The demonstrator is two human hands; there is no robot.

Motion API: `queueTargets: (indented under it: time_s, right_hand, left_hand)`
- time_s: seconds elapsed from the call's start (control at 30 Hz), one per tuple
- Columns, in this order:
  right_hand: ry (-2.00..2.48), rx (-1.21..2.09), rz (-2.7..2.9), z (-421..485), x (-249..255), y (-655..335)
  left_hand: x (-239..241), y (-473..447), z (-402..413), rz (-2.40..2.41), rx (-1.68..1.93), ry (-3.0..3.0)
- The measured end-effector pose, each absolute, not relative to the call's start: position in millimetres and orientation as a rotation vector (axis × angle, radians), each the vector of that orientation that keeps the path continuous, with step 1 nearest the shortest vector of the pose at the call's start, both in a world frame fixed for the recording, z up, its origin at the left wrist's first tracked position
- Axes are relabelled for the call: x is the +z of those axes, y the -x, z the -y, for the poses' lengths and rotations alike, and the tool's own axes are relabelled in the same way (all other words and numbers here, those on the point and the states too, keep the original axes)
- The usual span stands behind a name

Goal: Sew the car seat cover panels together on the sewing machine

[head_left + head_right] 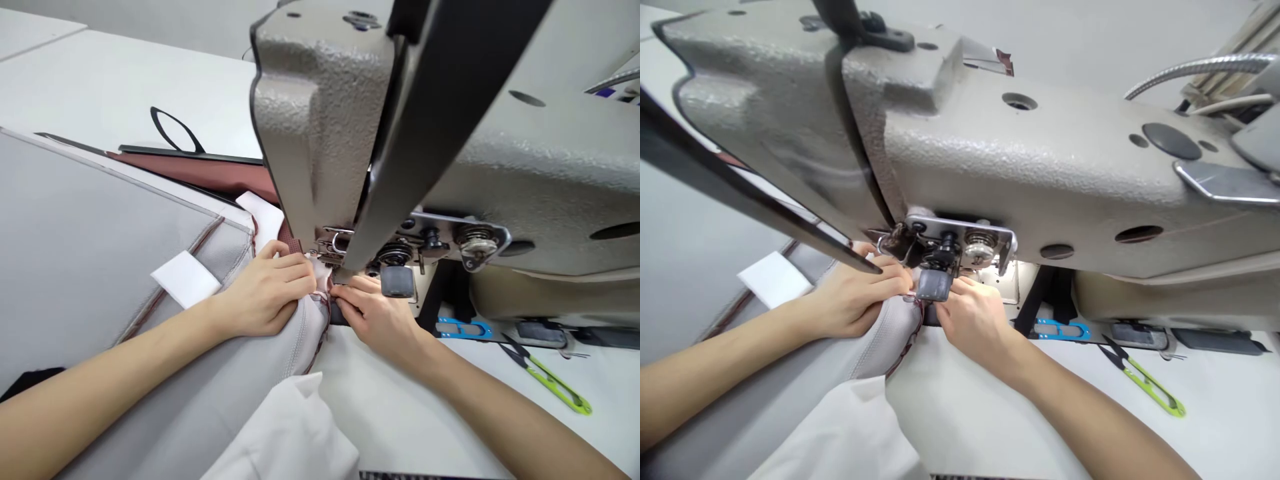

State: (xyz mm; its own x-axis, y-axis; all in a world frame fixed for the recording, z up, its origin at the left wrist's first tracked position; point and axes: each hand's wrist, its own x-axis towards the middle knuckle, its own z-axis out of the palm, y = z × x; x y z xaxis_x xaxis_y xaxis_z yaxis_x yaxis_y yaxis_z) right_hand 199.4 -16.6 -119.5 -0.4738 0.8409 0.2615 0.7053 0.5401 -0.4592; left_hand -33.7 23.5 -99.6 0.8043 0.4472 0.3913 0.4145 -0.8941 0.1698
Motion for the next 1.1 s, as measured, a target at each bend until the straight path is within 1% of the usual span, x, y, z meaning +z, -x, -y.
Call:
queueTargets:
  time_s: [0.3,0.53,0.8,0.93,1.1]
  right_hand:
    - [1.333,0.553,2.334,7,-121,-201]
    - [1.344,0.584,2.334,7,-123,-202]
    - [1.387,0.493,2.352,8,-120,-202]
    - [1.409,0.499,2.321,9,-117,-201]
    - [1.434,0.35,2.294,11,-118,-200]
  left_hand:
    - [-96,31,-43,-0.657,0.732,-2.954]
    - [-90,34,-47,-0.621,0.581,-2.754]
    - [-84,41,-58,-0.583,0.397,-2.629]
    - [-90,46,-65,-0.529,0.419,-2.617]
    - [-92,45,-79,-0.48,0.445,-2.701]
